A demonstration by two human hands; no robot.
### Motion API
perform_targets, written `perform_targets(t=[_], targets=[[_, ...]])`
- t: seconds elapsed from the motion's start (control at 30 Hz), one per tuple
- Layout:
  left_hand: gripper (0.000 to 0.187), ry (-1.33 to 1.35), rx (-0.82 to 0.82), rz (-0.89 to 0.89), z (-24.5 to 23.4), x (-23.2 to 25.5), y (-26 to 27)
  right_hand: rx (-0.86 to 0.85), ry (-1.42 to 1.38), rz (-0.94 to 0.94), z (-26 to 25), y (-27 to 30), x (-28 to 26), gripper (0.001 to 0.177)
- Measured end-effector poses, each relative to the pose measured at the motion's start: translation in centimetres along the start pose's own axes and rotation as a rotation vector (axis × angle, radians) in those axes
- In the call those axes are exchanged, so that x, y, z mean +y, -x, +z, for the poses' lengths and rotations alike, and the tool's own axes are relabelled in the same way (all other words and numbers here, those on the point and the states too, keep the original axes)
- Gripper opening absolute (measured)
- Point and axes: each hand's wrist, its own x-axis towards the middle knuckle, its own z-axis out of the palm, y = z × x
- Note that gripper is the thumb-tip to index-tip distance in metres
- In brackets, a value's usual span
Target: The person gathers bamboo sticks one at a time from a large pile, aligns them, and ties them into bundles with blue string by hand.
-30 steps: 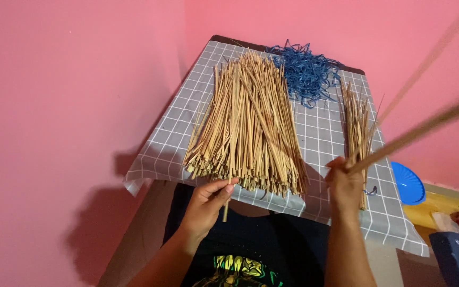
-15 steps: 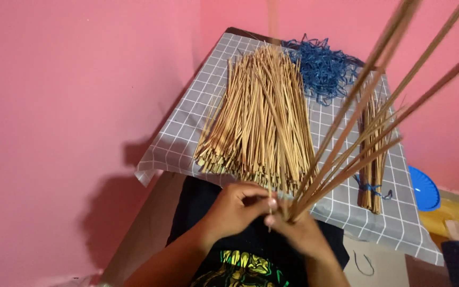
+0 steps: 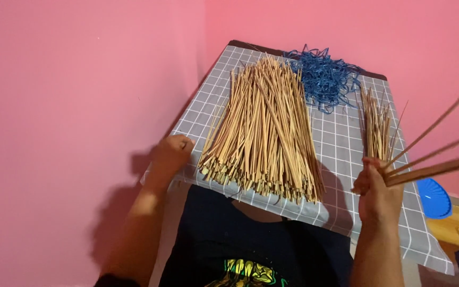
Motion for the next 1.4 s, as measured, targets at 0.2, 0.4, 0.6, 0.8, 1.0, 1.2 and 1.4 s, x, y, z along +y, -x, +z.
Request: perform_targets(t=[0.2, 0.4, 0.6, 0.8, 1.0, 1.2, 1.4], targets=[[0.042, -0.243, -0.102, -0.004, 3.3, 1.7, -5.6, 0.145, 0.276, -0.034, 1.3, 1.0, 4.0, 0.021], [0.043, -0.46, -0.13, -0.119, 5.6, 2.1, -7.1, 0.125, 0.175, -0.058, 0.9, 1.0, 5.1, 0.025], [0.041, -0.512, -0.262, -0.214, 5.1, 3.7, -6.6, 0.153, 0.124, -0.055, -0.4, 0.5, 7.1, 0.022], [0.051, -0.396, -0.249, -0.201, 4.9, 2.7, -6.7, 0.153, 0.096, -0.066, 0.4, 1.1, 5.8, 0.023], [0.036, -0.48, -0.239, -0.164, 2.8, 4.4, -5.6, 0.106, 0.15, -0.064, 0.7, 1.3, 5.0, 0.025], [0.032, -0.522, -0.242, -0.135, 3.1, 5.4, -5.4, 0.108, 0.129, -0.061, 0.6, 1.2, 5.3, 0.024], [0.041, -0.511, -0.206, -0.194, 4.0, 3.8, -5.7, 0.138, 0.131, -0.061, 1.2, 1.6, 4.4, 0.024]])
